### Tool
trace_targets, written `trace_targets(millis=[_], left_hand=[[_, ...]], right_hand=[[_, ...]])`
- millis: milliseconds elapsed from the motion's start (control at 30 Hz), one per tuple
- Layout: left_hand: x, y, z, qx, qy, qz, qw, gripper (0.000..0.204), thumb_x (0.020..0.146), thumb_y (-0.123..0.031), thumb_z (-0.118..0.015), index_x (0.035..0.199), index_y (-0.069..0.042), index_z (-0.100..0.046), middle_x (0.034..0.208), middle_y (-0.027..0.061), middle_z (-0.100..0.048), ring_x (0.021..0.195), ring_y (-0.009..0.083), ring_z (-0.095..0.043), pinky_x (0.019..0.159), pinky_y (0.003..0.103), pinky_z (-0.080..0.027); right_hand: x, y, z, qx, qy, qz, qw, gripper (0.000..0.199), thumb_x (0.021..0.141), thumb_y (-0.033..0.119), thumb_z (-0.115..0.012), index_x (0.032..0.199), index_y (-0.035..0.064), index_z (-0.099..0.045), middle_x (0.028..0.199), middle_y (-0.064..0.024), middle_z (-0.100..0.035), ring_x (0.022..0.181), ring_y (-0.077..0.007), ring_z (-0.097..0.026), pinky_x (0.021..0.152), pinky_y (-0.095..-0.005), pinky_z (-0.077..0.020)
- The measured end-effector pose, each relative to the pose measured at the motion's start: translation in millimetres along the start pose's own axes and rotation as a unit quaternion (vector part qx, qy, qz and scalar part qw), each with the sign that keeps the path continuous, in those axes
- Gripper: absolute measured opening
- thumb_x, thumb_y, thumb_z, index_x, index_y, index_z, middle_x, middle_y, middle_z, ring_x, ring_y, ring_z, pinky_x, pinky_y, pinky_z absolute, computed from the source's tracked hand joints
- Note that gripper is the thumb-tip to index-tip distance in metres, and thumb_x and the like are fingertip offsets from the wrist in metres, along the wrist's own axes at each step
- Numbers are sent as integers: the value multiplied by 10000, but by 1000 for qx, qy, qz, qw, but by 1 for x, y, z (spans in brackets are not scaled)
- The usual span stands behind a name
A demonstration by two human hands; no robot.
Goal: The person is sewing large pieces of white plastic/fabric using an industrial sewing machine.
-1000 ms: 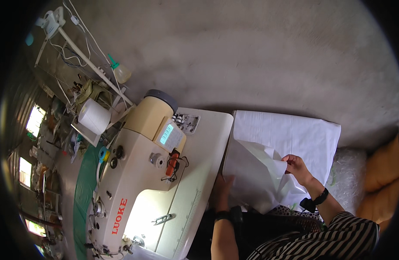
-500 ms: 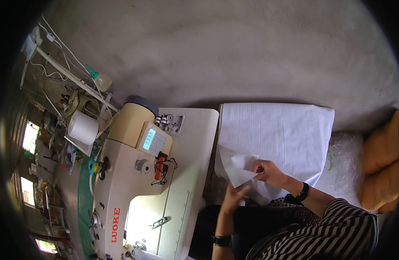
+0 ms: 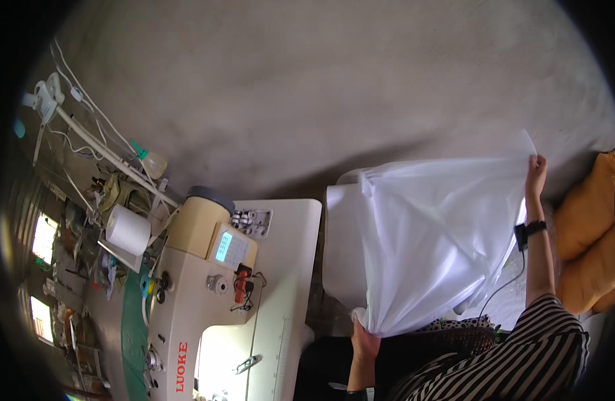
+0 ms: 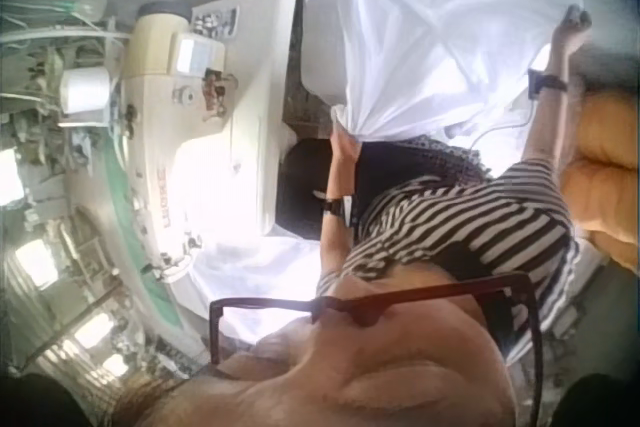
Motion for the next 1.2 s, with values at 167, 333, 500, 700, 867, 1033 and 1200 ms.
trace_targets(millis=[167, 333, 500, 700, 867, 1033, 1200], left_hand=[[-7, 52, -29, 226, 12, 151, 962, 428, 984, -262, -544, 1340, -28, -497, 1285, 95, -581, 1212, 231, -543, 1027, 404, -428], [-105, 35, -40, 450, 231, 306, 807, 414, 892, -138, -693, 1275, -42, -567, 1121, 40, -646, 1101, 152, -580, 949, 302, -455], [-160, 2, -36, 582, 330, 239, 704, 223, 900, -19, -654, 1119, 13, -634, 999, 55, -676, 934, 127, -587, 813, 268, -482], [-45, -18, -45, 320, 39, 47, 946, 537, 895, -135, -654, 1394, -73, -466, 1327, 89, -525, 1258, 193, -483, 1007, 329, -409], [-35, 4, -49, 324, 0, 16, 946, 540, 900, -145, -642, 1402, -75, -454, 1342, 88, -507, 1263, 197, -478, 1013, 334, -402], [-45, -30, -35, 351, -39, -41, 934, 544, 906, -156, -631, 1410, -78, -442, 1357, 87, -489, 1268, 201, -473, 1018, 339, -395], [-81, -97, -28, 392, -109, -111, 907, 548, 911, -166, -620, 1418, -80, -430, 1372, 86, -471, 1273, 205, -468, 1024, 344, -388]], right_hand=[[-239, 169, -86, -11, 415, 327, 849, 1041, 683, 306, -853, 1517, 106, -262, 1562, -131, -278, 1453, -306, -249, 1188, -467, -192], [-278, 108, -187, -350, 430, 303, 775, 940, 758, 400, -731, 1529, 157, -250, 1589, -96, -226, 1467, -328, -179, 1165, -589, -154], [-157, 36, -201, -106, 357, 96, 923, 275, 857, 91, -530, 1104, 25, -630, 1012, -229, -679, 966, -418, -636, 824, -468, -505], [-306, 129, -149, 297, 563, -220, 739, 451, 924, 25, -562, 1365, 9, -468, 1157, -108, -644, 1080, -173, -604, 926, -305, -492], [-326, 237, -84, 329, 512, 143, 781, 328, 904, 123, -597, 1210, 7, -574, 1158, -168, -655, 1088, -307, -633, 954, -372, -472], [-207, 146, -141, 23, 337, 365, 868, 296, 786, 95, -631, 1082, 106, -625, 929, -127, -696, 797, -329, -675, 703, -425, -543], [-62, 15, -172, -225, 271, 264, 898, 236, 894, 198, -540, 1081, 115, -658, 1016, -154, -684, 949, -334, -662, 813, -423, -543]])
Point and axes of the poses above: each hand's wrist, its own x-axis towards the middle knuckle, its own z-axis out of the back of the hand, y = z × x, the point moved 10 cm from there along x, towards the middle knuckle
